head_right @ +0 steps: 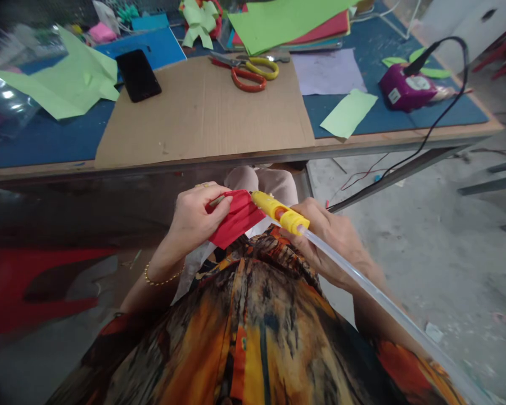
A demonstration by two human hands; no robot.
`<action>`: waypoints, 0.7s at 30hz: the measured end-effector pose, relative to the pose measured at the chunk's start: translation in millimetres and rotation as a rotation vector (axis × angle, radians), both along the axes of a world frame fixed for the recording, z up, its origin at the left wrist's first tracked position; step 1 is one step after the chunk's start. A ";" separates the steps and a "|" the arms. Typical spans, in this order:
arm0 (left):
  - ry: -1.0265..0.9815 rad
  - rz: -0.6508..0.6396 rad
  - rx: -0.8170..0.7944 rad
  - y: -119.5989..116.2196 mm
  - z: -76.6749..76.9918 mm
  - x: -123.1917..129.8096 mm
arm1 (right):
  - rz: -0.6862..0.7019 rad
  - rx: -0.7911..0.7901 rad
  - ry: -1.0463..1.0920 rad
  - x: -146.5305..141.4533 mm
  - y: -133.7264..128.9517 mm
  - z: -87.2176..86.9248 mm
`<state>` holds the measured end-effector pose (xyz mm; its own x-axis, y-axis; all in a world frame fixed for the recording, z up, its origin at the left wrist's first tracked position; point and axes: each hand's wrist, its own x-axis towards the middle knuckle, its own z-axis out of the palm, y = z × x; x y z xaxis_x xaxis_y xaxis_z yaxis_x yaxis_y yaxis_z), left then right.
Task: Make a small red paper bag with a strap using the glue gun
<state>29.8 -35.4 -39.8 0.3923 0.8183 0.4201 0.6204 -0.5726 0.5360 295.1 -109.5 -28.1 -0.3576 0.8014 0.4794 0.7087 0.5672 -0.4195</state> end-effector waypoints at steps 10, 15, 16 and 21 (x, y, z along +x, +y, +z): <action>0.023 -0.025 -0.038 -1.3 3.8 2.3 | 0.028 -0.009 -0.090 -6.3 1.5 5.0; -0.016 -0.019 0.002 1.3 -0.8 0.6 | -0.024 -0.030 -0.079 -1.6 -1.2 6.7; -0.014 -0.020 0.001 1.6 -0.7 0.4 | -0.026 -0.038 -0.084 -0.8 -1.7 7.6; 0.082 -0.028 -0.019 0.3 5.1 1.1 | 0.066 -0.060 -0.128 0.0 -1.1 12.5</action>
<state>30.9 -35.0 -34.7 0.4476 0.8142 0.3697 0.6467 -0.5803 0.4950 295.1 -110.6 -15.6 -0.4658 0.8000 0.3783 0.7206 0.5910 -0.3626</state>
